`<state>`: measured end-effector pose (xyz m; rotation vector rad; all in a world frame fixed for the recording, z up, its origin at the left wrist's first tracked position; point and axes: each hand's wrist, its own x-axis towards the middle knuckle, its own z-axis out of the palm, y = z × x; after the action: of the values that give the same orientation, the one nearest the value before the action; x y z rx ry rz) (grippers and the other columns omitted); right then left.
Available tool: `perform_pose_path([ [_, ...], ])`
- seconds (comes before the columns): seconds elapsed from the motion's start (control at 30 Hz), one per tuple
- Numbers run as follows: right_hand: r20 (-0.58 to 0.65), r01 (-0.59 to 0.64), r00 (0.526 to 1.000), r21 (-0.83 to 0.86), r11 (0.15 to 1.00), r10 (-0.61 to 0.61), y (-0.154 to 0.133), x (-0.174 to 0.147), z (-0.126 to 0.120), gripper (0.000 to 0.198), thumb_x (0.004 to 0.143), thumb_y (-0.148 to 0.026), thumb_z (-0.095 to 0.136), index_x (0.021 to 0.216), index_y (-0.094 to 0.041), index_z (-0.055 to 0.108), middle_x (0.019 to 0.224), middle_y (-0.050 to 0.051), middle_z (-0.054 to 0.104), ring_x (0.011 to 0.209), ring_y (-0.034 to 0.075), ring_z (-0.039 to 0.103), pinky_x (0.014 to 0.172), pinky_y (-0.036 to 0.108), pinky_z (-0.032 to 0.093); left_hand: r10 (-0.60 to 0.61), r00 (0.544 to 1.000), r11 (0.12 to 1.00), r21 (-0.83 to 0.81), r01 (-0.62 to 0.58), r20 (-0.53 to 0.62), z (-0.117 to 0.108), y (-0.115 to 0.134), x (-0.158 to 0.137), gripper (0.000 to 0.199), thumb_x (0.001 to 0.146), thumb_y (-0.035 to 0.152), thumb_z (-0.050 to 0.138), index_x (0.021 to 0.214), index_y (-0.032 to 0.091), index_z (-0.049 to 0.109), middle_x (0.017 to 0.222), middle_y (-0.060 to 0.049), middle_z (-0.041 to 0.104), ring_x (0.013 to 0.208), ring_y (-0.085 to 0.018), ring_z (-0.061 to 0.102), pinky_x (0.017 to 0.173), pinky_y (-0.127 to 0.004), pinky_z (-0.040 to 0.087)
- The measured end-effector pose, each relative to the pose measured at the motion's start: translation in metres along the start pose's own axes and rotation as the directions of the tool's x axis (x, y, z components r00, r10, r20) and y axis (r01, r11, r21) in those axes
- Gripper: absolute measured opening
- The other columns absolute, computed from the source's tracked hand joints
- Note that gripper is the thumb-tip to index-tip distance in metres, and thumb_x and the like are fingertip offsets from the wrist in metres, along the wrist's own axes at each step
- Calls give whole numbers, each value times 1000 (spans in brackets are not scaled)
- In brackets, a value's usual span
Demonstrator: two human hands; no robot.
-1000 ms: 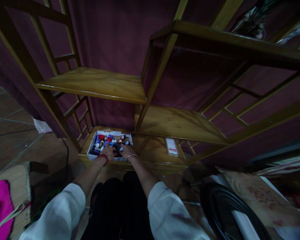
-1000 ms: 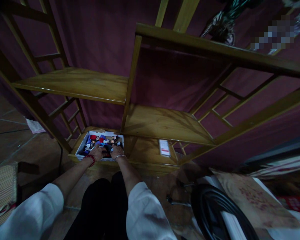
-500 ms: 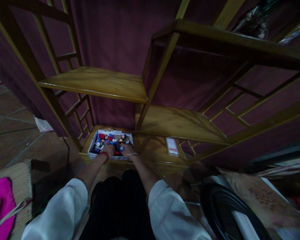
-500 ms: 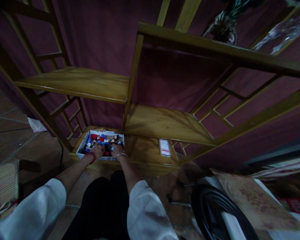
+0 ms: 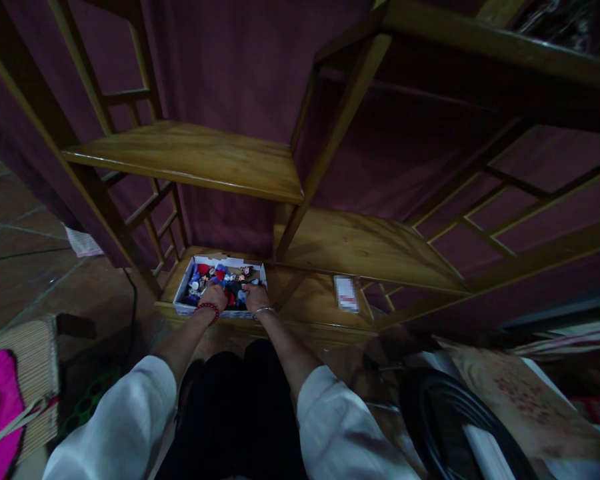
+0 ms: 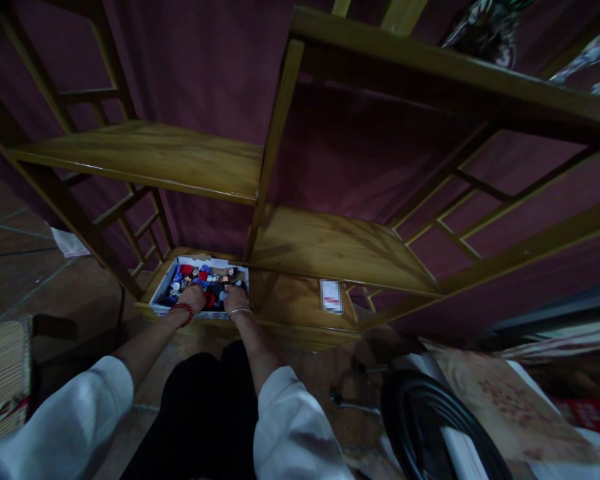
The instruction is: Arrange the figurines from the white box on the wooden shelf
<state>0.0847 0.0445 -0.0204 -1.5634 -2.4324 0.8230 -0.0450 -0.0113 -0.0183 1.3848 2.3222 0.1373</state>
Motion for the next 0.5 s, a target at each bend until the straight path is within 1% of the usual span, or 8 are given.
perform_pose_path([
  [0.07,-3,3,1000,4,1000,-3,1,1,1,29,77,-11,45,99,-19,63,99,6,65,91,13,58,78,18,41,40,999,999,3,-40,6,-2,-1,-2,32,74,24,45,96,6,59,107,-20,54,95,-22,57,83,-27,42],
  [0.17,-8,17,1000,0,1000,-17,1,1,1,27,76,-10,46,93,-19,64,96,5,65,91,13,58,77,18,41,114,993,993,-6,-114,7,-6,-2,-6,29,74,22,44,93,11,61,104,-16,56,95,-21,56,87,-27,40],
  [0.27,-6,22,1000,-3,1000,-22,2,1,2,26,77,-11,46,92,-20,64,95,4,66,89,12,58,75,18,41,155,988,987,-49,-154,10,-10,-2,-10,32,74,26,45,101,17,60,105,-11,55,99,-19,54,90,-26,37],
  [0.37,-22,24,999,5,1000,-24,2,0,3,27,77,-12,45,94,-20,64,95,3,65,88,11,58,76,17,41,151,988,986,-67,-150,19,-12,-1,-12,39,73,27,46,111,21,55,115,-10,47,99,-19,53,89,-28,38],
  [0.43,-37,42,998,-6,999,-42,0,-2,2,27,77,-13,44,94,-21,64,95,2,66,88,11,58,78,18,41,147,988,988,-51,-145,48,-11,1,-13,43,74,26,44,117,23,50,122,-11,41,97,-20,54,86,-31,40],
  [0.5,-28,89,996,-26,996,-89,-2,-4,0,26,75,-13,46,91,-22,65,93,1,66,87,12,58,80,19,41,148,984,989,-28,-146,95,-10,3,-12,45,76,26,41,120,23,46,125,-12,38,98,-23,53,84,-35,41],
])
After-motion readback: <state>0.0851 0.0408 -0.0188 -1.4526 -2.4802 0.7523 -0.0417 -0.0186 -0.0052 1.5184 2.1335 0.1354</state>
